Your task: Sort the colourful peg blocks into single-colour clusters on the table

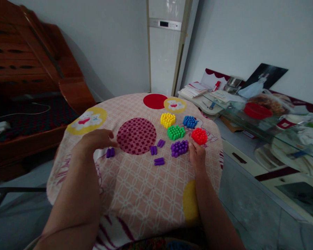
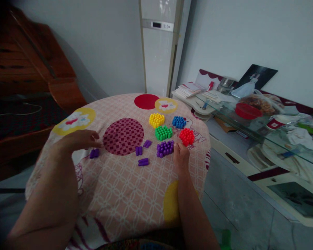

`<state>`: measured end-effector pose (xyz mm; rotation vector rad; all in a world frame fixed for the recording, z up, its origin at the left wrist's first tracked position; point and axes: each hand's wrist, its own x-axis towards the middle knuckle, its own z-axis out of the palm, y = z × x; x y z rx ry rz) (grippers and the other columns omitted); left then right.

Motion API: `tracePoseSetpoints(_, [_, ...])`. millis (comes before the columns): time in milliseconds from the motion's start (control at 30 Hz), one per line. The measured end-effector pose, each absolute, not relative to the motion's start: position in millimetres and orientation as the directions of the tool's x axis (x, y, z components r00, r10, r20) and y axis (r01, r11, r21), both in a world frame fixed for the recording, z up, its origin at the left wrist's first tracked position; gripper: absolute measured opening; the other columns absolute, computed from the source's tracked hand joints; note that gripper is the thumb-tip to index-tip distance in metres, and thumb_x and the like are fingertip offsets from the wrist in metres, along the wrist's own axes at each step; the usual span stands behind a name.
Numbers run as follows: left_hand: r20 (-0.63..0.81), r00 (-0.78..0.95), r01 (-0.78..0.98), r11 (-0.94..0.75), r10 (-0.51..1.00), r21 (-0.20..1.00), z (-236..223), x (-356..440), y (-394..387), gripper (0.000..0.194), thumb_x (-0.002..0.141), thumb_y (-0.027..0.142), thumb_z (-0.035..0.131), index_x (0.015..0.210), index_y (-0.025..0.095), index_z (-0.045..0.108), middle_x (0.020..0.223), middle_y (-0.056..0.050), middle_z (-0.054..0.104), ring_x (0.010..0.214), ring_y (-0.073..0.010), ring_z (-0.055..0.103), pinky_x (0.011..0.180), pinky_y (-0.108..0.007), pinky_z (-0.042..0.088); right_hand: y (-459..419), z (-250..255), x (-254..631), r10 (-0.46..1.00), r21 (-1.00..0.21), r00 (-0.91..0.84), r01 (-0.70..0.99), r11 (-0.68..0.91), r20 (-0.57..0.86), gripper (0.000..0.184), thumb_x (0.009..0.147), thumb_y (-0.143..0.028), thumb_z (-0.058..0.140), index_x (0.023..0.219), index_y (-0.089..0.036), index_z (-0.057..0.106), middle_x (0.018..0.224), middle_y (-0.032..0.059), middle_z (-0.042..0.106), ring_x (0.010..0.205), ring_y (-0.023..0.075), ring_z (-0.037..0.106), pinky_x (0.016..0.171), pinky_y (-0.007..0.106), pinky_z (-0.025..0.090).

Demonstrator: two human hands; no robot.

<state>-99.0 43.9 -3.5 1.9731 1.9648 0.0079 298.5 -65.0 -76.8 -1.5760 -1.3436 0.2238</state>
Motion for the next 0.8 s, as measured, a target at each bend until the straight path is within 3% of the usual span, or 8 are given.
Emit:
tracePoseSetpoints(167, [-0.46,0.109,0.956,0.035,0.881,0.292,-10.9,-109.5,28.7,0.015,0.063,0.033,0.073,0.068,0.02,0.066,0.054,-0.001,0.064,0.054,-0.0188,0.061,0.057,-0.029,0.043,-65.1,-77.6,298.4,0.832,-0.777,0.365,0.618,0.12,0.419,0.037,0.092,-0.044,0.042,0.063,-0.022,0.048,0.058,-0.0028,0.047,0.057,0.0148,0.043,0.057,0.03,0.028])
tracePoseSetpoints(233, [-0.388,0.219,0.934,-0.077,0.895,0.348,-7.6,-97.4,25.9,0.015,0.063,0.031,0.072,0.071,0.02,0.067,0.062,-0.001,0.068,0.06,-0.0196,0.064,0.058,-0.028,0.044,-64.4,-78.9,298.9,0.83,-0.778,0.373,0.618,0.112,0.416,0.037,0.092,-0.044,0.042,0.063,-0.022,0.048,0.057,-0.0027,0.047,0.057,0.0148,0.043,0.058,0.03,0.029])
tracePoseSetpoints(333, [-0.112,0.353,0.845,-0.265,0.929,0.464,-1.2,-64.5,24.9,0.024,0.064,0.039,0.075,0.077,0.02,0.068,0.074,-0.003,0.071,0.071,-0.0205,0.066,0.061,-0.028,0.046,-63.1,-79.2,300.0,0.82,-0.764,0.375,0.636,0.112,0.432,0.038,0.092,-0.044,0.042,0.062,-0.021,0.05,0.057,-0.0021,0.049,0.056,0.0148,0.044,0.057,0.03,0.031])
tracePoseSetpoints(433, [0.121,0.411,0.583,-0.362,0.904,0.727,-1.6,-15.2,17.2,0.032,0.074,0.046,0.069,0.092,0.02,0.068,0.083,-0.003,0.073,0.076,-0.0187,0.068,0.065,-0.027,0.052,-66.2,-73.8,298.4,0.754,-0.741,0.426,0.66,0.118,0.5,0.038,0.093,-0.043,0.042,0.069,-0.019,0.06,0.061,0.0008,0.058,0.06,0.0166,0.051,0.06,0.029,0.037])
tracePoseSetpoints(533, [0.113,0.542,0.236,-0.28,0.832,0.931,-8.3,37.0,-0.8,0.035,0.079,0.046,0.067,0.097,0.017,0.065,0.08,-0.005,0.072,0.067,-0.0162,0.068,0.061,-0.027,0.055,-80.6,-64.1,287.1,0.648,-0.736,0.496,0.66,0.151,0.578,0.036,0.093,-0.044,0.047,0.086,-0.017,0.07,0.074,0.0062,0.069,0.069,0.0198,0.061,0.066,0.031,0.045])
tracePoseSetpoints(600, [0.087,0.591,0.111,-0.188,0.802,0.976,-12.0,62.7,-14.5,0.035,0.08,0.045,0.068,0.1,0.016,0.062,0.079,-0.005,0.073,0.065,-0.0159,0.069,0.061,-0.027,0.057,-95.5,-59.2,272.6,0.663,-0.737,0.462,0.643,0.207,0.589,0.035,0.094,-0.044,0.049,0.096,-0.017,0.072,0.084,0.0083,0.073,0.074,0.0203,0.066,0.068,0.031,0.05])
tracePoseSetpoints(733, [0.083,0.614,0.01,-0.114,0.785,0.993,-13.9,83.1,-30.4,0.04,0.076,0.047,0.075,0.098,0.016,0.062,0.077,-0.004,0.072,0.065,-0.016,0.071,0.059,-0.026,0.06,-118.4,-62.4,240.1,0.812,-0.768,0.253,0.552,0.325,0.525,0.037,0.088,-0.044,0.063,0.117,-0.021,0.068,0.085,0.0045,0.073,0.07,0.0169,0.067,0.065,0.029,0.055])
tracePoseSetpoints(800, [0.07,0.615,0.011,-0.097,0.786,0.995,-14.2,84.3,-30.9,0.044,0.072,0.049,0.078,0.096,0.016,0.062,0.075,-0.003,0.072,0.063,-0.0158,0.07,0.057,-0.026,0.06,-121.2,-68.9,231.2,0.827,-0.789,0.247,0.52,0.327,0.505,0.041,0.088,-0.041,0.065,0.125,-0.022,0.063,0.088,0.0035,0.073,0.073,0.0158,0.068,0.066,0.028,0.057])
